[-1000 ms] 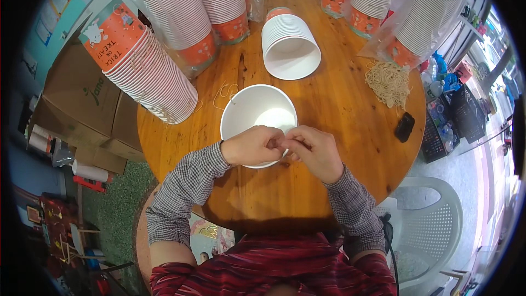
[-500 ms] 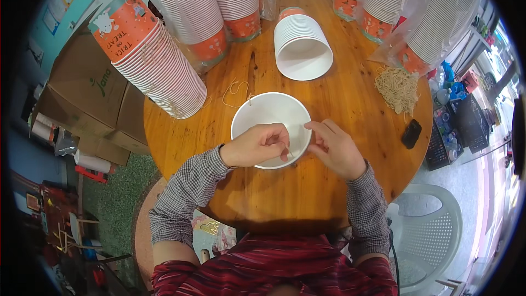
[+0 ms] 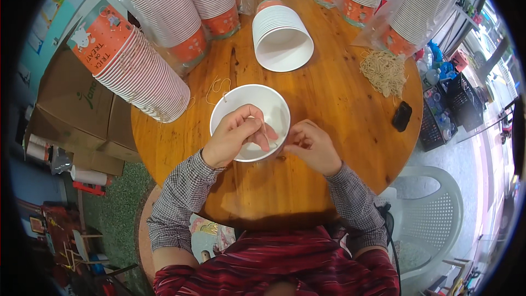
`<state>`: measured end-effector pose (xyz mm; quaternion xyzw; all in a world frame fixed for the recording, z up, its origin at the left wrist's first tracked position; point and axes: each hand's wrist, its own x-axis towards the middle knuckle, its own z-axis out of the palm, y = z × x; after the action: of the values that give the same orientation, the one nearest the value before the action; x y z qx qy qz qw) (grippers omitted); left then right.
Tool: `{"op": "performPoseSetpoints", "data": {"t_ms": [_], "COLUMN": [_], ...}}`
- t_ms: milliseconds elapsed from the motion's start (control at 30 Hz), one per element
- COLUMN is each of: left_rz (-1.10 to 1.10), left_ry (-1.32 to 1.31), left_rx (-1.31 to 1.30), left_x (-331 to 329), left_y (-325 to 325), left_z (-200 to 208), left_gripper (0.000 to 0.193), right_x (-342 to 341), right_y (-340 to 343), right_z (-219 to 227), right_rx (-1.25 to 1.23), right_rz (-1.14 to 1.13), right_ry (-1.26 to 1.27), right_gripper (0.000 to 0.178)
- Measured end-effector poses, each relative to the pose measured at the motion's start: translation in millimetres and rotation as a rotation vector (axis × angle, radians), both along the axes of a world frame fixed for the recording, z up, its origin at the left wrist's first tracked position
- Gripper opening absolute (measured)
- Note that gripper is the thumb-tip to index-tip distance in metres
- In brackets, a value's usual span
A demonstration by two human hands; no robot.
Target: Attaching string handles to decorative paper buckets.
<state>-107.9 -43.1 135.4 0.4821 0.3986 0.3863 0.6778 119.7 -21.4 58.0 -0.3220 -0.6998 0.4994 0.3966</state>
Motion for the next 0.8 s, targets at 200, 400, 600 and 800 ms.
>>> {"op": "performPoseSetpoints", "data": {"t_ms": [200,400,600,800], "left_rz": [0.013,-0.032,-0.094,-0.088], "left_ry": [-0.060,-0.063,-0.083,-0.159], "left_rx": [0.065,0.108,-0.119,0.007], "left_x": [8,-2,3,-6], "left_y": [-4,-6,-8,-7], "left_z": [-3,-4,-3,3], "left_gripper": [0.025,0.032,0.028,0.029], "right_x": [-18,-28,-31,-40], "right_y": [-13,-12,-9,-7], "right_z": [-15,-17,-23,-24], "right_rx": [0.351,0.655,0.685,0.280], "right_rz": [-0.163,-0.262,-0.228,-0.293], "right_ry": [-0.116,-0.162,-0.209,0.054], "right_gripper": [0.023,0.021,0.025,0.020]}}
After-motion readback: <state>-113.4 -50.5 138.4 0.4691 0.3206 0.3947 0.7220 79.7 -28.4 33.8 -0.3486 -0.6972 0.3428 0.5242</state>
